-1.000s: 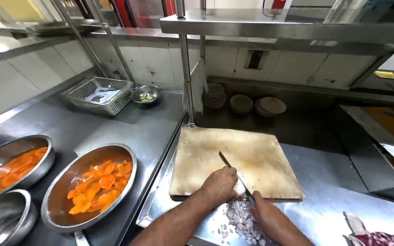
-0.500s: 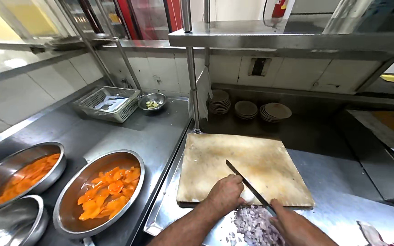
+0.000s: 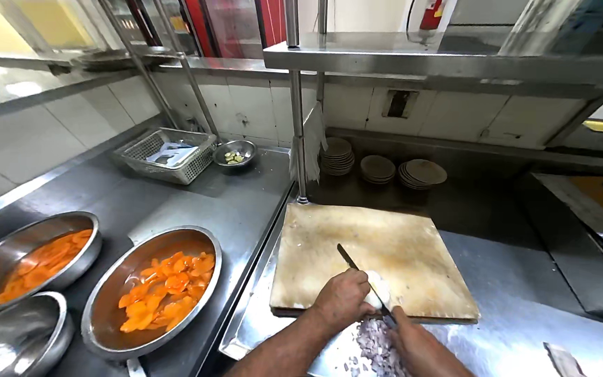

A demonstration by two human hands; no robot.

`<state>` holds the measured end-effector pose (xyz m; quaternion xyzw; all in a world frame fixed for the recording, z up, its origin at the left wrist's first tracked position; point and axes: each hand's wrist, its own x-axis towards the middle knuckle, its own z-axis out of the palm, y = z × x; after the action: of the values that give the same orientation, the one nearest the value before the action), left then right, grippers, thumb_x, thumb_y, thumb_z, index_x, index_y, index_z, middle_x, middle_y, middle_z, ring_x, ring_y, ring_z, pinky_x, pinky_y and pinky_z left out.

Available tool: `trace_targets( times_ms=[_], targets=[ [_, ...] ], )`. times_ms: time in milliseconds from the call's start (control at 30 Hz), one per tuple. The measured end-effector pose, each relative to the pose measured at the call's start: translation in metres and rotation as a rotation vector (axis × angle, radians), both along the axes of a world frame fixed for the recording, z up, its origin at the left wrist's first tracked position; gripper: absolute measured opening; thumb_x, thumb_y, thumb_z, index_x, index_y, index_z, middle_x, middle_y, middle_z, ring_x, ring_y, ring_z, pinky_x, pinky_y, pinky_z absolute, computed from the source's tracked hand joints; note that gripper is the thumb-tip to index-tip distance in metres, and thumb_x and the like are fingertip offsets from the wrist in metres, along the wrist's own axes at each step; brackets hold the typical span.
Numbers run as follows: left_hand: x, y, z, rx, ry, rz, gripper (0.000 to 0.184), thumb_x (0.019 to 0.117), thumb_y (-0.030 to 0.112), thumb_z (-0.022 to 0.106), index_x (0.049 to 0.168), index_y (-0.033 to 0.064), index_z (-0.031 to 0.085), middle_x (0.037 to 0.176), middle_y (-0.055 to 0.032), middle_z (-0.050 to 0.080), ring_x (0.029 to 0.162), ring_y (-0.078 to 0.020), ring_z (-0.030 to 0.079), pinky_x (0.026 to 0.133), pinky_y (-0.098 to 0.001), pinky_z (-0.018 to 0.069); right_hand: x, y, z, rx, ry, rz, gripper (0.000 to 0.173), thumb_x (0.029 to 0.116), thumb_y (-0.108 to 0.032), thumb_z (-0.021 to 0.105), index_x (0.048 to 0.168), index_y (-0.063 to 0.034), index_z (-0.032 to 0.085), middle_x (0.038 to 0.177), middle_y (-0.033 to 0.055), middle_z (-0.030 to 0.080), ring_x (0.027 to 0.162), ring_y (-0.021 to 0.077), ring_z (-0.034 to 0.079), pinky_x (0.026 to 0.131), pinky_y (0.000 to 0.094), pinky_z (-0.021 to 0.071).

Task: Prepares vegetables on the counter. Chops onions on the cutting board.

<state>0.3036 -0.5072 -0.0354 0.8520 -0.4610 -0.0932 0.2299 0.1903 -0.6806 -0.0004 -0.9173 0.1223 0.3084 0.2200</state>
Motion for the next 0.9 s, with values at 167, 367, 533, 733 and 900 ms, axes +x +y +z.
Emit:
trace_targets(
  times_ms=[167,367,533,733,900],
  targets=[
    [0.001,0.002,-0.008,-0.075,-0.062,-0.009,0.034,0.0991,0.029,0.065,0.103,-0.0049,0.071,0.125,-0.0191,0.067,0.124,-0.0325,0.061,0.107,-0.0414,0.0493,0.0,-0.014,0.031,-0.055,0.043,0.057,0.048,0.1083,-0.035,0.049,0.144,-0.0035,0.043,0.108,0.0276,0.069,0.101,0.046,0.069,0.087,0.0627,0.0538],
    [-0.004,0.004,-0.024,-0.198,-0.14,-0.004,0.032,0.0984,0.03,0.066,0.099,-0.0022,0.072,0.117,-0.017,0.07,0.118,-0.031,0.065,0.102,-0.0392,0.0527,-0.002,0.003,-0.006,-0.028,0.027,0.017,0.049,0.109,-0.033,0.046,0.147,-0.004,0.039,0.111,0.0272,0.069,0.105,0.0458,0.069,0.09,0.0623,0.0542],
    [-0.002,0.007,-0.027,-0.248,-0.208,-0.009,0.029,0.0972,0.027,0.068,0.093,-0.0018,0.071,0.113,-0.0164,0.071,0.113,-0.0304,0.067,0.1,-0.0387,0.0546,-0.009,-0.012,0.041,-0.077,0.044,0.071,0.046,0.1085,-0.033,0.048,0.143,-0.0032,0.043,0.107,0.0278,0.069,0.102,0.0469,0.069,0.087,0.0632,0.0535],
    [-0.005,0.008,-0.039,-0.319,-0.259,-0.001,0.029,0.0989,0.029,0.066,0.096,0.0004,0.073,0.111,-0.0142,0.072,0.112,-0.0278,0.068,0.099,-0.036,0.0549,-0.001,0.006,-0.011,-0.022,0.007,0.017,0.048,0.1084,-0.033,0.047,0.147,-0.0044,0.039,0.11,0.0273,0.069,0.104,0.0455,0.07,0.089,0.0628,0.0543],
    [-0.005,0.009,-0.041,-0.348,-0.244,0.004,0.026,0.0981,0.024,0.067,0.094,-0.0008,0.073,0.113,-0.0161,0.072,0.113,-0.0295,0.068,0.1,-0.0382,0.0553,-0.011,-0.013,0.047,-0.103,0.058,0.107,0.047,0.1082,-0.034,0.049,0.143,-0.0029,0.044,0.109,0.028,0.069,0.104,0.0475,0.068,0.088,0.0642,0.0532]
  ],
)
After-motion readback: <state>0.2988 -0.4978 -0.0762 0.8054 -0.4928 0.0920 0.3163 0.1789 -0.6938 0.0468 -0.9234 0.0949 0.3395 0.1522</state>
